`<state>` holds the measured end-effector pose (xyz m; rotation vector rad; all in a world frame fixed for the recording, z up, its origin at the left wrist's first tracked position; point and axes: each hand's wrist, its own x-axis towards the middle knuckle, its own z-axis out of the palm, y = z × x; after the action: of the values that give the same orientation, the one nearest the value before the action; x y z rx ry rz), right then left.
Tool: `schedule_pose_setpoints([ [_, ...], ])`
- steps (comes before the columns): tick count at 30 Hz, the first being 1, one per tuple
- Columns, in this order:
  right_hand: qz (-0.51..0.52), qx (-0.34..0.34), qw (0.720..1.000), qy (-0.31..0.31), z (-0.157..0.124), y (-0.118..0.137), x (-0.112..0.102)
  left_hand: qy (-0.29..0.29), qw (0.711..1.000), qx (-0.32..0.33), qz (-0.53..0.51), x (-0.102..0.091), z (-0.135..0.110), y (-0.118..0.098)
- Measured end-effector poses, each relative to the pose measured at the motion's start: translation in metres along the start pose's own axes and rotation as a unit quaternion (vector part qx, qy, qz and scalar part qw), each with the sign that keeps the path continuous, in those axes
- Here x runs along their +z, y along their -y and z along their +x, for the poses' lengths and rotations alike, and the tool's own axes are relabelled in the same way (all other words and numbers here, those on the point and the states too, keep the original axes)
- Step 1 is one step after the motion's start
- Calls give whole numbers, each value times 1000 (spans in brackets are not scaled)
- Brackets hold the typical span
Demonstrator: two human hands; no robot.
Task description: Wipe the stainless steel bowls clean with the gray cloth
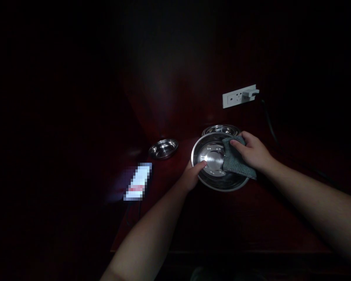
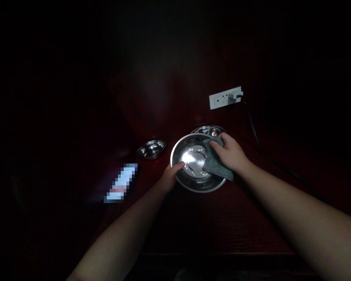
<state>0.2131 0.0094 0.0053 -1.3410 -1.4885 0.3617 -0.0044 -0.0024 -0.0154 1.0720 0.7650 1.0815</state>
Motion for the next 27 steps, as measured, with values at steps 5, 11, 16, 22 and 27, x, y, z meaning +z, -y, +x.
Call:
schedule_pose_setpoints([
  [5,14,9,1000,10,-1,4,-2,29,999,12,4,1,0,-6],
  [11,18,26,999,12,-2,6,-2,35,999,16,9,3,0,-10],
  [16,29,31,999,-6,0,2,-2,62,996,58,-6,0,-1,-9],
  [22,64,67,995,-40,2,-5,0,92,990,110,-6,0,-2,-5],
  [27,46,52,997,-27,0,-3,2,82,990,112,26,2,-1,-3],
])
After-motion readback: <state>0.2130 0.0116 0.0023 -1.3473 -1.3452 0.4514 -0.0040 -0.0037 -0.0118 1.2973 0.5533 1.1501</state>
